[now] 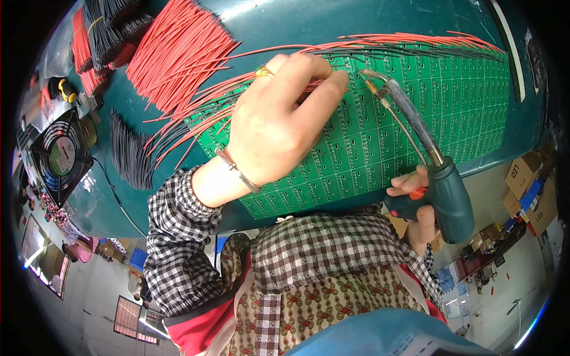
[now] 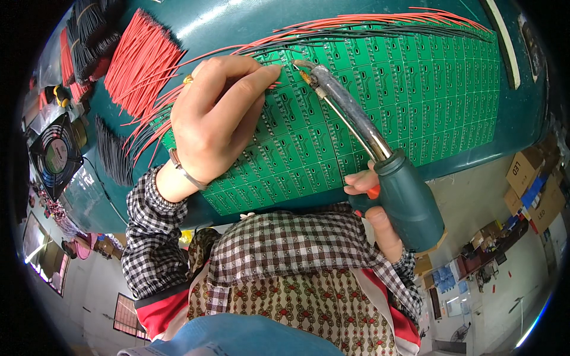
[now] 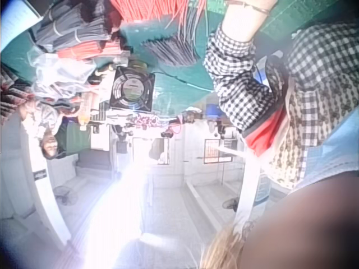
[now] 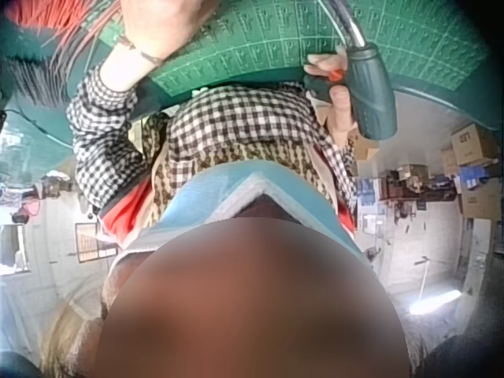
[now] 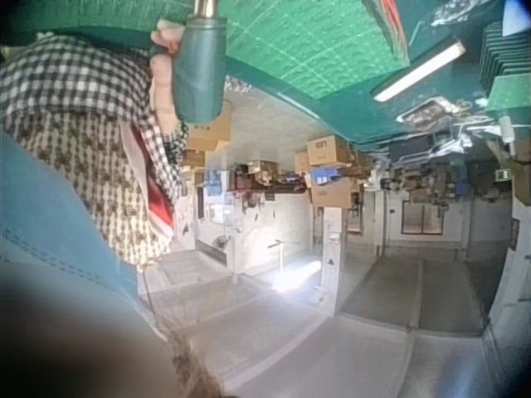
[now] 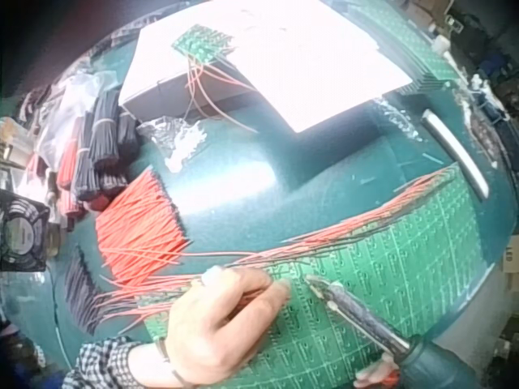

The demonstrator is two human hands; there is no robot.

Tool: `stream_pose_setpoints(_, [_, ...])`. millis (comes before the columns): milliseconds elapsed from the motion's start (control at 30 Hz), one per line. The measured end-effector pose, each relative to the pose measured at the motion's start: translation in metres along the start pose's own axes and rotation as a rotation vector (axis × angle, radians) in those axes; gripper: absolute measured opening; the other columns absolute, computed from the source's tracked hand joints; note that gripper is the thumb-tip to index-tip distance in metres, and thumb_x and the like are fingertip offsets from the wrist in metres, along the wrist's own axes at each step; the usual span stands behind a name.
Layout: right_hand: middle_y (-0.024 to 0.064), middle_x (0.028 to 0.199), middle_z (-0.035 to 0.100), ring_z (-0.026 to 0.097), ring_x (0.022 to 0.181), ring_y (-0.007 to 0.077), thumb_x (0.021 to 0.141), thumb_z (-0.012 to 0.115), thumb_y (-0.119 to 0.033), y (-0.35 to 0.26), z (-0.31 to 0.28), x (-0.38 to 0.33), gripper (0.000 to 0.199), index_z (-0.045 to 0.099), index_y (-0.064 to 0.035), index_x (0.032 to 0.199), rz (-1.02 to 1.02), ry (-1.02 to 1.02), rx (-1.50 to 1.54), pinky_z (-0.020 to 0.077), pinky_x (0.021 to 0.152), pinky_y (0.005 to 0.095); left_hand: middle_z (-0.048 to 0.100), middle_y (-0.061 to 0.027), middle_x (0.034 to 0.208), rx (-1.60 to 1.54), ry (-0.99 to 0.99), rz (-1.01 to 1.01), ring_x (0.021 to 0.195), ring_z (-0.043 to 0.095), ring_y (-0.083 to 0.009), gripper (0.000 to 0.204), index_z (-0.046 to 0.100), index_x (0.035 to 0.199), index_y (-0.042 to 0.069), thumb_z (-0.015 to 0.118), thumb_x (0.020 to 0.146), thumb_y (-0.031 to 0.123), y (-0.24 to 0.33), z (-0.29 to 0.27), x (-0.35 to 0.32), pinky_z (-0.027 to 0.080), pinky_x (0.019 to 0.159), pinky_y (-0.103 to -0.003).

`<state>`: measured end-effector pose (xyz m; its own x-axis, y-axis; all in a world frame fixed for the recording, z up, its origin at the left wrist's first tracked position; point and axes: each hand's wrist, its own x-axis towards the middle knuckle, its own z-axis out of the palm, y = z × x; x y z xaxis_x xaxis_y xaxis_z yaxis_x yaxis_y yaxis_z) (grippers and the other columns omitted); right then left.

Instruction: Soldering individual red and black wires onto designated contact points on printed circuit boards.

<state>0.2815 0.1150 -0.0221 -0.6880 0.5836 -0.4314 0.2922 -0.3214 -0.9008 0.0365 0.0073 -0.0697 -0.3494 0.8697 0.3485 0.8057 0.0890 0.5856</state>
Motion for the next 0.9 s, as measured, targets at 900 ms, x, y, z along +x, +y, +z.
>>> stream_pose_setpoints(900, [0.0167, 0.108, 0.059, 0.061, 0.103, 0.0339, 0.084, 0.064, -0.044, 0.009, -0.018, 0.007, 0.073, 0.04, 0.0082, 0.129, -0.107, 0.028, 0.111, 0.0581, 0.071, 0.0387, 0.055, -0.0085, 0.09, 0.13, 0.017, 0.12, 0.073, 0.054, -0.021, 0.034, 0.063, 0.1, -0.003, 0.063, 0.066, 0.002, 0.002, 0.01, 0.005, 0.047, 0.062, -0.029])
